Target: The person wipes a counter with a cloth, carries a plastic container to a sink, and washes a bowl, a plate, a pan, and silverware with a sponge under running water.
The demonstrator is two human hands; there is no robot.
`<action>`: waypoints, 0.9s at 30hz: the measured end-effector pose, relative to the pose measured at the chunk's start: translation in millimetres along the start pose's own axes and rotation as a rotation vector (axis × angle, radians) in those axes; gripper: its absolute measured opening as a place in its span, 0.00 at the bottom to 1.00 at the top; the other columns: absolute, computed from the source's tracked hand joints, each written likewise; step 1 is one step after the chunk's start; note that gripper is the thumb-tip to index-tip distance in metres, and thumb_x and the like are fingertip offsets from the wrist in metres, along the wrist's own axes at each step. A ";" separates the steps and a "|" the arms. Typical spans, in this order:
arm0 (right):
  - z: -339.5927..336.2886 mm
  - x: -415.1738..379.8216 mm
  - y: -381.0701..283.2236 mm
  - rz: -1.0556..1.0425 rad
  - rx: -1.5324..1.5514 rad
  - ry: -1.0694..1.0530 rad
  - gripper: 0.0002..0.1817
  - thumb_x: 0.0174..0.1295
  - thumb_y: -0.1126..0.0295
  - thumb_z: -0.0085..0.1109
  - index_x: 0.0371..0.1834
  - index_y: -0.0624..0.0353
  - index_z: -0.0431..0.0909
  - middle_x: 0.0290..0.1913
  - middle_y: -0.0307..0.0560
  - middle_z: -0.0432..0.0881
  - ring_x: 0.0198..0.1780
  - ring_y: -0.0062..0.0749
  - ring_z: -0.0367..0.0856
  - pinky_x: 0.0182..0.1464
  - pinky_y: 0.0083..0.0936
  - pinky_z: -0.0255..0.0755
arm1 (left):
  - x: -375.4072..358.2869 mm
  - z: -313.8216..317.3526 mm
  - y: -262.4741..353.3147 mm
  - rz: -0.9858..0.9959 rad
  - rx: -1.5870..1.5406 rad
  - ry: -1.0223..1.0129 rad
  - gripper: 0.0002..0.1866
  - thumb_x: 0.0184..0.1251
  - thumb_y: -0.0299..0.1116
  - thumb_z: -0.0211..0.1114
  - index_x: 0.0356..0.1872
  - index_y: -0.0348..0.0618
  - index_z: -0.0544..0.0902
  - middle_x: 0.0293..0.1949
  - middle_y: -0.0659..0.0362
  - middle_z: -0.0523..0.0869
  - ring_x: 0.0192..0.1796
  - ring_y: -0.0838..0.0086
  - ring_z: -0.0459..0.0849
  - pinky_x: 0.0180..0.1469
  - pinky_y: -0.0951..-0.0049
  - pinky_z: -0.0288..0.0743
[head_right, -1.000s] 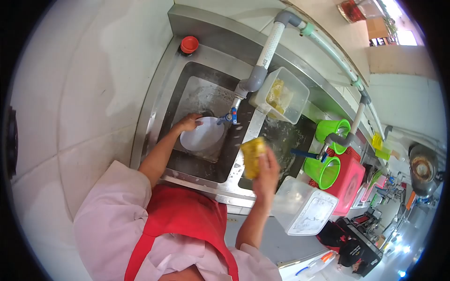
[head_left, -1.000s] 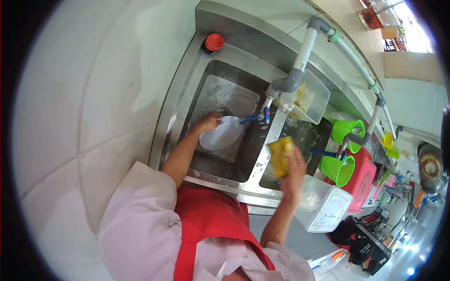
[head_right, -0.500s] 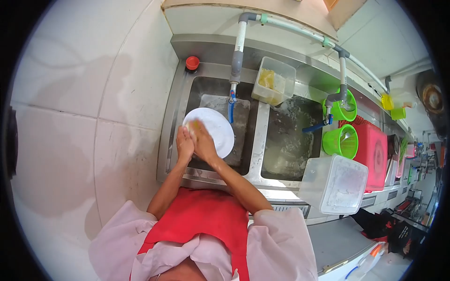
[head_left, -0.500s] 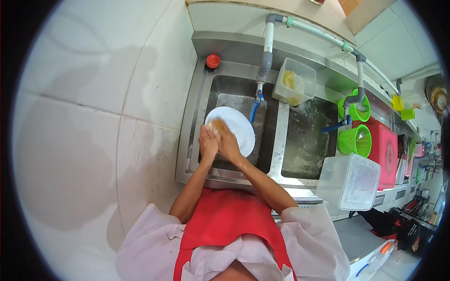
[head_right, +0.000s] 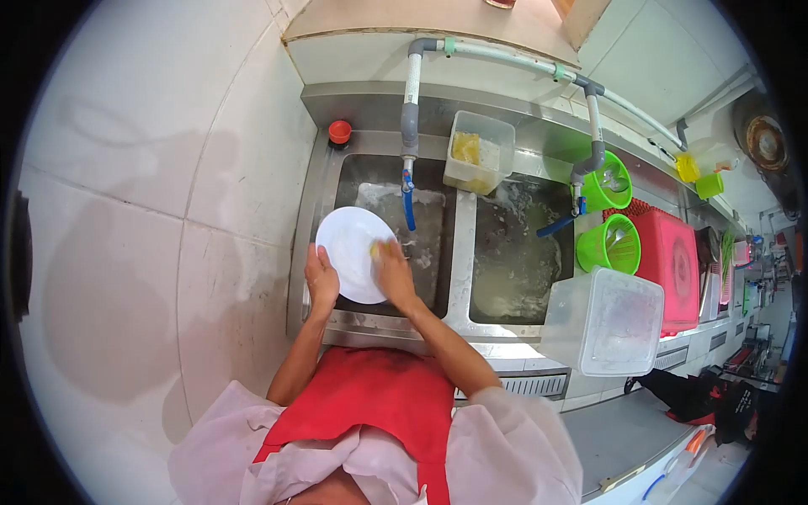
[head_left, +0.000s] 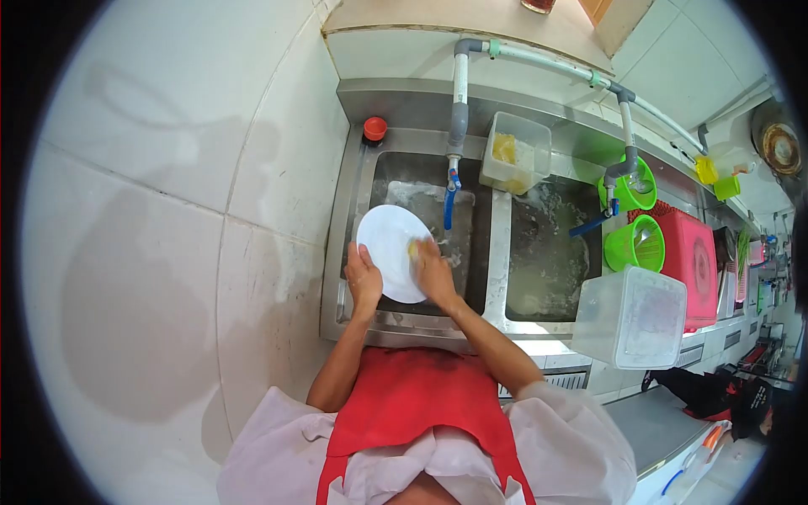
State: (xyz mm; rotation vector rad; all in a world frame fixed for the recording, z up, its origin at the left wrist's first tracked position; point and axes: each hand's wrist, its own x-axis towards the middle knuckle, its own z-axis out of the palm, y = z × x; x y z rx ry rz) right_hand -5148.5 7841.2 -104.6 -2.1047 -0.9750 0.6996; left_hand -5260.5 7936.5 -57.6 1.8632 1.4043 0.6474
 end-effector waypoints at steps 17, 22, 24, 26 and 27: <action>-11.4 -4.7 4.5 -0.386 -0.053 0.060 0.27 0.59 0.76 0.48 0.65 0.62 0.64 0.65 0.67 0.64 0.65 0.57 0.65 0.62 0.41 0.66 | 6.5 -1.6 -7.5 -0.025 -0.187 0.049 0.13 0.75 0.34 0.43 0.37 0.34 0.70 0.31 0.37 0.77 0.37 0.38 0.75 0.38 0.50 0.66; 22.8 31.5 -35.0 -0.334 0.025 0.190 0.28 0.57 0.78 0.47 0.65 0.62 0.63 0.66 0.71 0.60 0.62 0.58 0.69 0.62 0.41 0.67 | 0.1 -3.5 13.0 -0.039 -0.039 -0.011 0.15 0.75 0.37 0.43 0.41 0.32 0.72 0.36 0.39 0.79 0.39 0.46 0.77 0.43 0.56 0.68; 7.3 -9.5 -34.7 -0.453 0.052 0.025 0.28 0.59 0.76 0.48 0.66 0.61 0.63 0.66 0.71 0.59 0.65 0.57 0.66 0.64 0.41 0.64 | 17.5 -9.7 -4.7 0.002 -0.124 0.088 0.16 0.75 0.36 0.43 0.41 0.32 0.72 0.35 0.37 0.78 0.39 0.42 0.76 0.42 0.54 0.68; 3.3 -14.5 -5.0 -0.399 0.027 -0.007 0.28 0.59 0.75 0.49 0.66 0.60 0.63 0.67 0.70 0.58 0.65 0.57 0.65 0.64 0.41 0.64 | 14.9 -18.5 1.0 -0.005 -0.058 0.054 0.15 0.75 0.36 0.43 0.41 0.31 0.72 0.35 0.37 0.78 0.38 0.42 0.76 0.42 0.54 0.68; 18.0 -4.1 19.2 -0.363 -0.024 0.046 0.28 0.59 0.75 0.49 0.66 0.60 0.64 0.67 0.69 0.58 0.65 0.57 0.66 0.64 0.41 0.65 | 10.5 -23.0 1.0 -0.011 0.013 0.014 0.15 0.75 0.36 0.43 0.42 0.31 0.72 0.35 0.37 0.78 0.38 0.42 0.76 0.42 0.55 0.68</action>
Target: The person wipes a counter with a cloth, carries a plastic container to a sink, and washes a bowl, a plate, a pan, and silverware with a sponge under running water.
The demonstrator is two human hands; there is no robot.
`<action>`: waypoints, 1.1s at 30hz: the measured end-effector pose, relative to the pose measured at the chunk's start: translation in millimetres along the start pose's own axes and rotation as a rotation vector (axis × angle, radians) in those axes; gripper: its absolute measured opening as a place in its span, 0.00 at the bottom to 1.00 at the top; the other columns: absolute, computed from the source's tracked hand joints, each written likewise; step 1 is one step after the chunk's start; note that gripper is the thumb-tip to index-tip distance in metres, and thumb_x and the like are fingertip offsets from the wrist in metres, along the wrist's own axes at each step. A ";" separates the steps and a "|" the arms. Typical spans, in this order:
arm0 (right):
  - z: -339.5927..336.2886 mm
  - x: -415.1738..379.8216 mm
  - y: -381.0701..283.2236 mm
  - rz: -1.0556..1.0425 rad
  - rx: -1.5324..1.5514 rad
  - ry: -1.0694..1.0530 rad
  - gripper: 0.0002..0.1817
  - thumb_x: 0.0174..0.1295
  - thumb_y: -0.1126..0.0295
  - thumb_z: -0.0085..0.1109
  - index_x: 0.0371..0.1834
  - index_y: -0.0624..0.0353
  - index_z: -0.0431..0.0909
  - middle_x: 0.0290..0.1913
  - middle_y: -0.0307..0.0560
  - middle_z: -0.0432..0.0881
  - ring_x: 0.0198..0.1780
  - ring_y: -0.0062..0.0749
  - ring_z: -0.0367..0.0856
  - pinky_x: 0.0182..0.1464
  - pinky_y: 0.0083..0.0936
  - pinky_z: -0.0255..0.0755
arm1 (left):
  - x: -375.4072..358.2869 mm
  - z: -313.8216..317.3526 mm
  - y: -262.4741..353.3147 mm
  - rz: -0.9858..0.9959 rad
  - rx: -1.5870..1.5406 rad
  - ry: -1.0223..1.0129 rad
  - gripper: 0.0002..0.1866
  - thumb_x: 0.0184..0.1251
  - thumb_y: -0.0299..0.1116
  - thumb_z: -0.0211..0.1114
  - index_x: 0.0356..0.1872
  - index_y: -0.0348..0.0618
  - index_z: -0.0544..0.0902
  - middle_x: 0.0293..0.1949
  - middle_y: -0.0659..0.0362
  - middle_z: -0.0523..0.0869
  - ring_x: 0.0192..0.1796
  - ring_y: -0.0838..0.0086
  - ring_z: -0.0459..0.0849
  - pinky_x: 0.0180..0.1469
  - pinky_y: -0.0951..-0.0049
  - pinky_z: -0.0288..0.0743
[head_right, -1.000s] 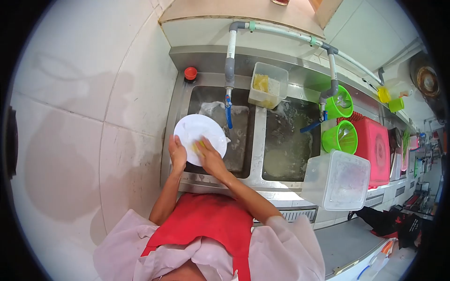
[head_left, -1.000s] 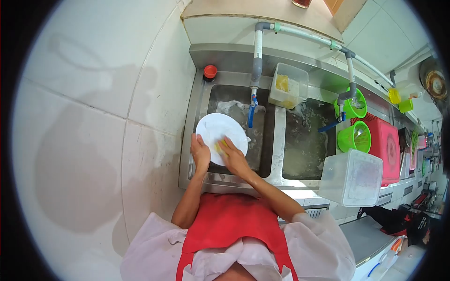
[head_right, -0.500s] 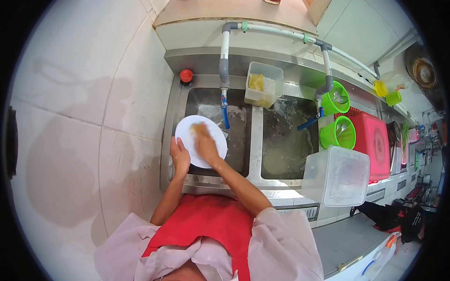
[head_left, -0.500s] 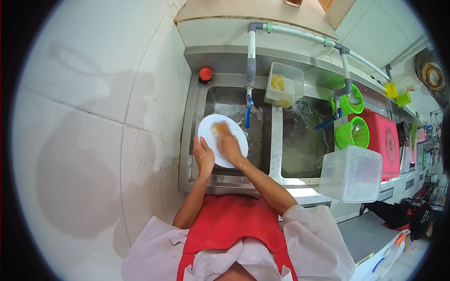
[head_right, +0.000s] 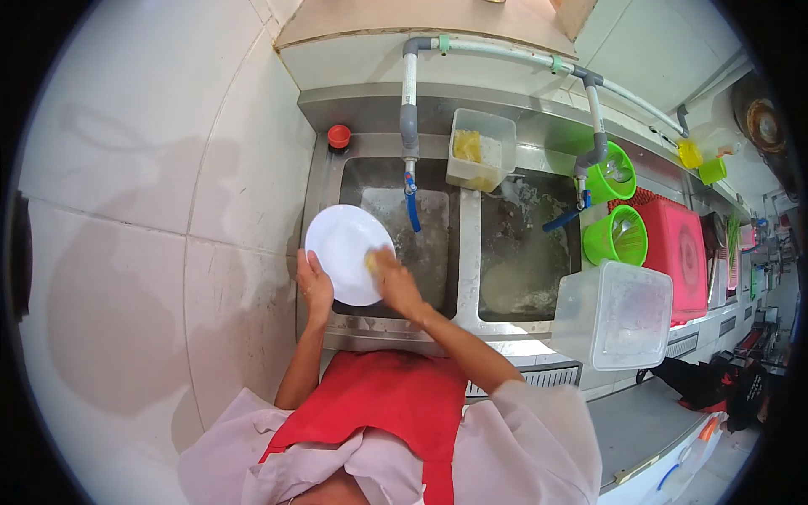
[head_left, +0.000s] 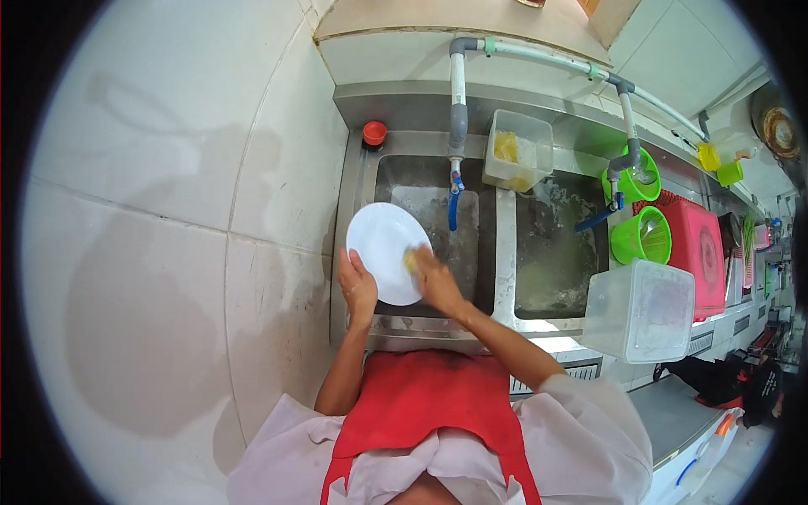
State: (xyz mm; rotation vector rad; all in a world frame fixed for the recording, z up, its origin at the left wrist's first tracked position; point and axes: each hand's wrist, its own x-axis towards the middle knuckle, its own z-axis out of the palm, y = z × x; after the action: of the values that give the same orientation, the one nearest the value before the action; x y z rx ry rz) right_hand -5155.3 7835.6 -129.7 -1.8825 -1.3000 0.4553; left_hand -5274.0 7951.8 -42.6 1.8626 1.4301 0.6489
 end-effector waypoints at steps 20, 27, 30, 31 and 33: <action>-33.2 -1.4 -71.6 -0.236 0.116 -0.100 0.27 0.58 0.72 0.55 0.63 0.62 0.66 0.65 0.65 0.64 0.64 0.57 0.67 0.64 0.37 0.65 | 7.7 13.0 -20.6 -0.159 -0.318 -0.050 0.16 0.76 0.37 0.40 0.37 0.35 0.71 0.33 0.49 0.78 0.38 0.62 0.77 0.39 0.60 0.68; -121.3 41.9 -37.9 -0.212 0.135 -0.430 0.20 0.44 0.81 0.60 0.45 0.58 0.79 0.42 0.51 0.83 0.45 0.49 0.81 0.50 0.36 0.73 | 10.3 0.1 -23.7 -0.283 -0.468 -0.495 0.18 0.76 0.41 0.42 0.60 0.45 0.67 0.57 0.51 0.70 0.50 0.66 0.76 0.47 0.65 0.73; -144.1 88.6 -35.7 -0.126 0.307 -0.520 0.19 0.45 0.79 0.62 0.44 0.59 0.79 0.42 0.53 0.83 0.46 0.47 0.81 0.48 0.33 0.73 | 22.6 5.7 -70.4 0.616 0.155 -0.386 0.23 0.72 0.48 0.49 0.56 0.39 0.73 0.53 0.52 0.76 0.46 0.68 0.79 0.48 0.68 0.75; -145.7 95.9 -36.1 -0.075 0.411 -0.513 0.19 0.46 0.78 0.64 0.44 0.59 0.79 0.42 0.53 0.82 0.47 0.46 0.81 0.48 0.32 0.72 | 17.8 -5.0 -57.1 0.440 -0.134 -0.497 0.20 0.70 0.44 0.53 0.51 0.37 0.75 0.47 0.52 0.79 0.44 0.69 0.79 0.46 0.70 0.74; -130.3 105.8 -40.9 -0.131 0.368 -0.306 0.20 0.45 0.76 0.66 0.45 0.59 0.78 0.47 0.54 0.81 0.50 0.43 0.80 0.50 0.32 0.72 | 17.9 -10.0 -49.2 0.309 -0.477 -0.396 0.15 0.66 0.37 0.61 0.43 0.33 0.78 0.29 0.54 0.83 0.37 0.73 0.79 0.45 0.73 0.72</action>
State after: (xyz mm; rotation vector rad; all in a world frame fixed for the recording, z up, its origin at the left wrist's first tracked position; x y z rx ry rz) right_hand -5050.0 7885.5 -2.2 -1.4515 -1.4128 0.8756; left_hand -5307.0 7978.8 -74.6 1.7106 0.6692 0.6523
